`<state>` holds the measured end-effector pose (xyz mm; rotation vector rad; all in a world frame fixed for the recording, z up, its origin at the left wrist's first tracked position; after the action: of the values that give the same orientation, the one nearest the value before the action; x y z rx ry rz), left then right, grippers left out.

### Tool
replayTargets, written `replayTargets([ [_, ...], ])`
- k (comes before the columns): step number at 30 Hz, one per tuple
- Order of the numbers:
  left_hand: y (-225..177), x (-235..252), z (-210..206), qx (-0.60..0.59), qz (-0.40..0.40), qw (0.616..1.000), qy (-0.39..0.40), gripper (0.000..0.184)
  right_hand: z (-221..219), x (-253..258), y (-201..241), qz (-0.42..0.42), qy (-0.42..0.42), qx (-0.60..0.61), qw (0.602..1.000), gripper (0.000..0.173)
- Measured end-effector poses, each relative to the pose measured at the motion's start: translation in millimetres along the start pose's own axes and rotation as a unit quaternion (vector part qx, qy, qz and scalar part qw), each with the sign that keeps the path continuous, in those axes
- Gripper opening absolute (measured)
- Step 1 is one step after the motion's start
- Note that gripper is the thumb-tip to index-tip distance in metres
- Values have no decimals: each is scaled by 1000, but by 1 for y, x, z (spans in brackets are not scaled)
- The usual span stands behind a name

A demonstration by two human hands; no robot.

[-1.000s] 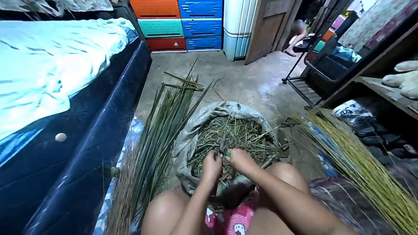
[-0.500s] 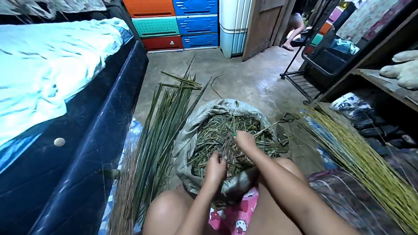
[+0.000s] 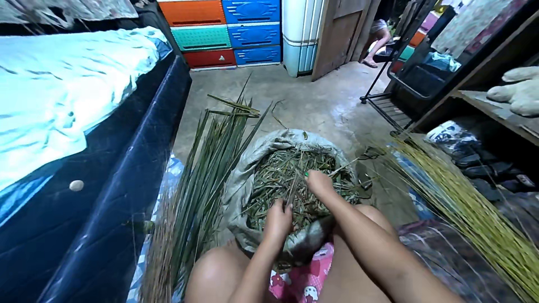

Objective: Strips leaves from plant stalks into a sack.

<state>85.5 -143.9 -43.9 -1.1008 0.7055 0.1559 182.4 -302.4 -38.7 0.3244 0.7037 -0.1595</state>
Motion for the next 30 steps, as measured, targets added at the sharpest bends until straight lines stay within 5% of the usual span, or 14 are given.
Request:
replayTargets([
  [8, 0, 11, 0, 61, -13, 997, 52, 61, -26, -16, 18, 52, 47, -4, 998, 37],
  [11, -1, 9, -3, 102, 5, 993, 65, 56, -20, -7, 12, 46, 39, -1, 998, 37],
  [17, 1, 9, 18, 113, 20, 993, -30, 36, -59, -47, 41, 141, 126, 3, 982, 38],
  [26, -2, 6, 5, 134, 25, 991, -3, 45, -31, -13, 20, 48, 41, -27, 998, 35],
  [30, 6, 9, 10, 119, 22, 993, -5, 46, -44, -23, 33, 99, 99, -28, 990, 38],
])
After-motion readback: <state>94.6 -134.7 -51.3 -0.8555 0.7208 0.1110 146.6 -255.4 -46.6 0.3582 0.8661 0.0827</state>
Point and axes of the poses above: each hand's wrist, its own x-axis towards the middle knuckle, its own z-axis out of the back of the hand, y = z × x, the point moved 9 cm from there along x, towards the middle knuckle, and after that the axes turned 13 degrees about y, right-handed, at the moved point
